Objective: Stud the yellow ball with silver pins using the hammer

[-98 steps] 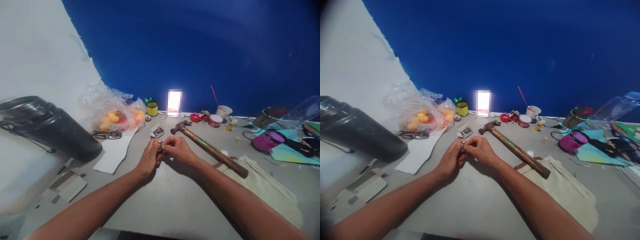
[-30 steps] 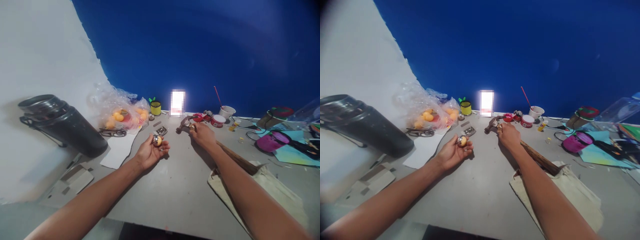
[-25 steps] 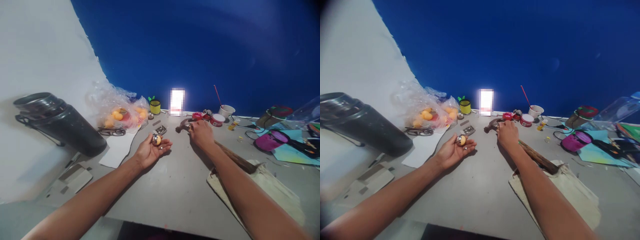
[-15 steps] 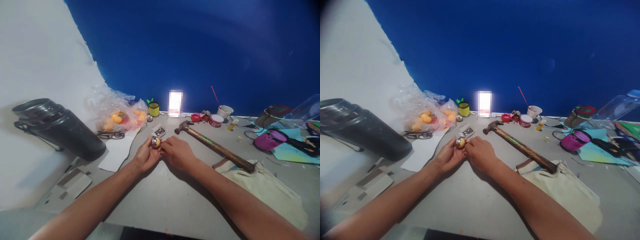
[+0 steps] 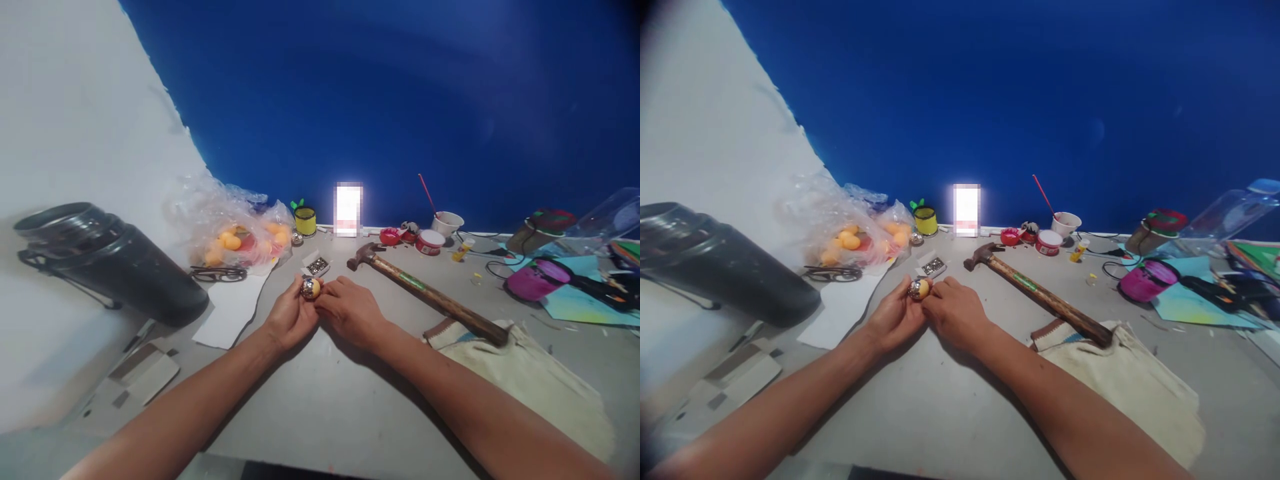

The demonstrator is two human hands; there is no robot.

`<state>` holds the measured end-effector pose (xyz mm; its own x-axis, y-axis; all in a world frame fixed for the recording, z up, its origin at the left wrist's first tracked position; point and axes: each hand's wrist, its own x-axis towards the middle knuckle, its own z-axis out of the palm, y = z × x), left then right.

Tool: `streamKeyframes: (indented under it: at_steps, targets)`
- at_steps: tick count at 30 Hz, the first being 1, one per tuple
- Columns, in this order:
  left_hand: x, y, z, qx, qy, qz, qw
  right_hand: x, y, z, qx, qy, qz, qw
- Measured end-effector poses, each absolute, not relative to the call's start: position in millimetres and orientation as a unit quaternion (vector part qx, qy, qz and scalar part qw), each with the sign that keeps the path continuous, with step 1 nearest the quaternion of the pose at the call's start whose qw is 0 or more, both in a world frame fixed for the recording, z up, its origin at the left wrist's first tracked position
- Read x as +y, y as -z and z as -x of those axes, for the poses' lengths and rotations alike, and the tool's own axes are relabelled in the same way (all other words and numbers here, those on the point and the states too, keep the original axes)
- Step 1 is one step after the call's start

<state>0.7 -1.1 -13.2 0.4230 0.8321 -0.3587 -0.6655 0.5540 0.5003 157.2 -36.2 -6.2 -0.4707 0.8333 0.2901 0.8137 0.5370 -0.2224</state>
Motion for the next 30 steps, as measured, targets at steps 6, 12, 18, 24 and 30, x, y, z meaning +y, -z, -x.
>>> streamKeyframes:
  at_steps: [6,12,18,24,30]
  targets:
    - [-5.1,10.8,-2.2,0.319,-0.468,-0.219,0.795,-33.4,2.1,-162.7,-0.805,-0.136,0.482,0.318]
    - [-9.5,10.9,1.7,0.309,-0.447,-0.314,0.779,-14.9,-1.9,-182.3,-0.655,-0.313,0.509,0.463]
    - [-8.9,9.4,1.9,0.304,-0.428,-0.325,0.787,-1.1,8.1,-194.8,-0.520,-0.493,0.488,0.499]
    - [-9.3,12.3,1.5,0.296,-0.389,-0.394,0.779,-0.5,5.8,-199.9,-0.451,-0.623,0.430,0.474]
    - [-7.8,15.9,3.0,0.329,-0.385,-0.470,0.723,-2.7,2.9,-200.3,-0.481,-0.645,0.402,0.438]
